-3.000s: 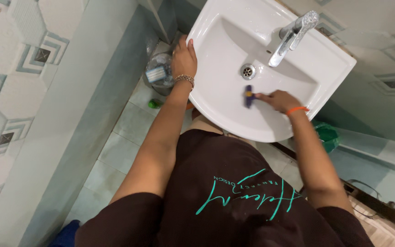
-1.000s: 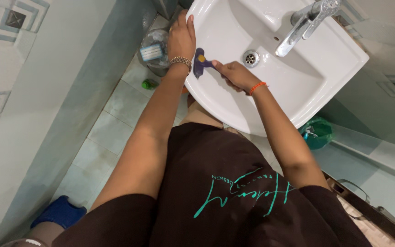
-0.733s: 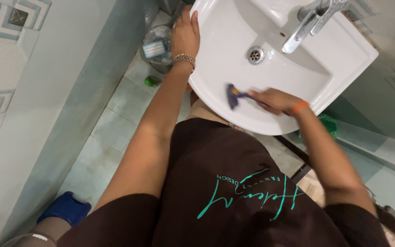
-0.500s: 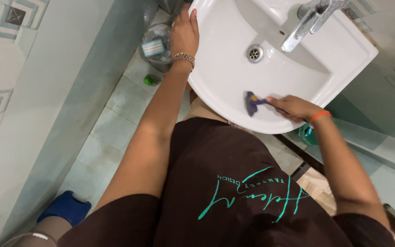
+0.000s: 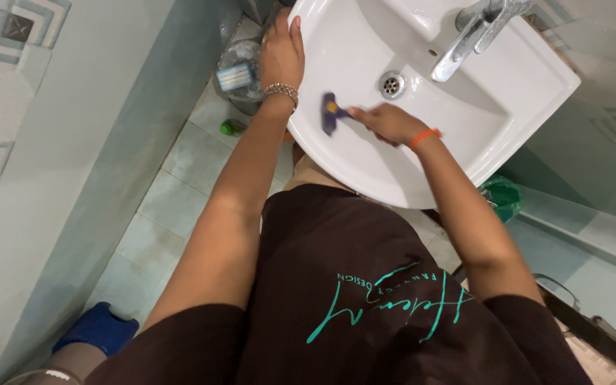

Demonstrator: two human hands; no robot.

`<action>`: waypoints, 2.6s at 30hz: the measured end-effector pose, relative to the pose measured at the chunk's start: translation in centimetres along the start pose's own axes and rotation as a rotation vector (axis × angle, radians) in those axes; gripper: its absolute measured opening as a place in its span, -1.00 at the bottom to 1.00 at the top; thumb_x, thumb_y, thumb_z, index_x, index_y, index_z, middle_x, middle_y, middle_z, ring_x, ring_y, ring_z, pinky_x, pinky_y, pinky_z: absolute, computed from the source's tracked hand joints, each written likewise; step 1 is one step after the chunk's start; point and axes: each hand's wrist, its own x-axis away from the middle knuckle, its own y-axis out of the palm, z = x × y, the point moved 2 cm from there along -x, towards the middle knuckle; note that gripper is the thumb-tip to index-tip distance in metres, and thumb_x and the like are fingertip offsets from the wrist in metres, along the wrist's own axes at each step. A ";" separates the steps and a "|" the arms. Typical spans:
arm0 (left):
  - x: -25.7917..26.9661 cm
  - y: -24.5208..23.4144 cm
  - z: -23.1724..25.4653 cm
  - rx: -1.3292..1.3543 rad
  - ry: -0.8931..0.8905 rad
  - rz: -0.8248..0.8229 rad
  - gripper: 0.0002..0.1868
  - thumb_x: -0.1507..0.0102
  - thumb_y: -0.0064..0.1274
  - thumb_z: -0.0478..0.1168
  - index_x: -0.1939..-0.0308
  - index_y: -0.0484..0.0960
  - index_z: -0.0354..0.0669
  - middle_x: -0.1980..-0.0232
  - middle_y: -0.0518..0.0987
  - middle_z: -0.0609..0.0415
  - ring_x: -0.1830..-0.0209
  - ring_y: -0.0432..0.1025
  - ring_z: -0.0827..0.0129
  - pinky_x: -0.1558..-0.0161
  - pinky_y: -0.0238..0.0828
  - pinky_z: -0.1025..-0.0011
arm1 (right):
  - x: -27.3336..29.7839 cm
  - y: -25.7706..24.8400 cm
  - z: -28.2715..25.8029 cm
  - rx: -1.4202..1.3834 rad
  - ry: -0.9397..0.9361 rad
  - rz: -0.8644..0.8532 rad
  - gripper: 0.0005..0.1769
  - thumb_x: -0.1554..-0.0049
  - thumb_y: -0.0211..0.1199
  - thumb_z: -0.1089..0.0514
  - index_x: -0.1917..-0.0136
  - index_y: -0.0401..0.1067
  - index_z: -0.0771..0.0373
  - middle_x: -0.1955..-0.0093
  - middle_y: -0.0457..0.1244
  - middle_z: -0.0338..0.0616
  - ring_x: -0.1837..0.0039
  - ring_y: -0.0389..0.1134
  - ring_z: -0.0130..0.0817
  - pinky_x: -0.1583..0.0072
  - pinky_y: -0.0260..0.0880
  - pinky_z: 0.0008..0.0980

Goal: The person scrubs a white bathroom sink with a purple scrub brush, focusing on the basin and drain area. They repeatedly turn on the tap to rinse the brush and the sink surface, then continue scrubbing different sections of the basin.

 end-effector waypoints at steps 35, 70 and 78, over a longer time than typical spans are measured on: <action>0.1 -0.7 0.5 0.048 0.040 -0.005 -0.63 -0.50 -0.23 0.01 -0.22 0.46 -0.13 0.10 0.66 -0.22 0.06 0.55 -0.13 0.06 0.51 0.02 | 4.8 -5.2 15.5 0.427 0.338 -0.011 0.09 -0.09 -0.09 -0.69 -0.01 0.62 0.41 0.27 0.37 0.17 0.16 0.39 0.02 0.01 0.36 -0.11; 0.3 -0.8 0.4 0.058 -0.011 -0.027 -0.57 -0.49 -0.27 0.06 -0.33 0.43 -0.04 0.04 0.63 -0.25 -0.01 0.52 -0.13 0.03 0.51 0.04 | -1.0 -1.5 4.5 0.228 0.088 -0.026 -0.05 -0.18 -0.14 -0.66 0.49 0.24 0.25 0.57 0.00 -0.23 0.52 0.01 -0.37 0.37 0.05 -0.27; 0.6 -0.2 -0.1 0.046 -0.006 -0.025 -0.58 -0.48 -0.25 0.05 -0.29 0.45 -0.06 0.06 0.63 -0.26 0.01 0.51 -0.15 0.00 0.49 0.02 | 0.1 -0.3 -1.1 -0.069 0.022 -0.030 -0.22 -0.15 0.03 -0.56 0.49 0.15 0.11 0.56 -0.03 -0.35 0.54 -0.08 -0.48 0.46 -0.07 -0.38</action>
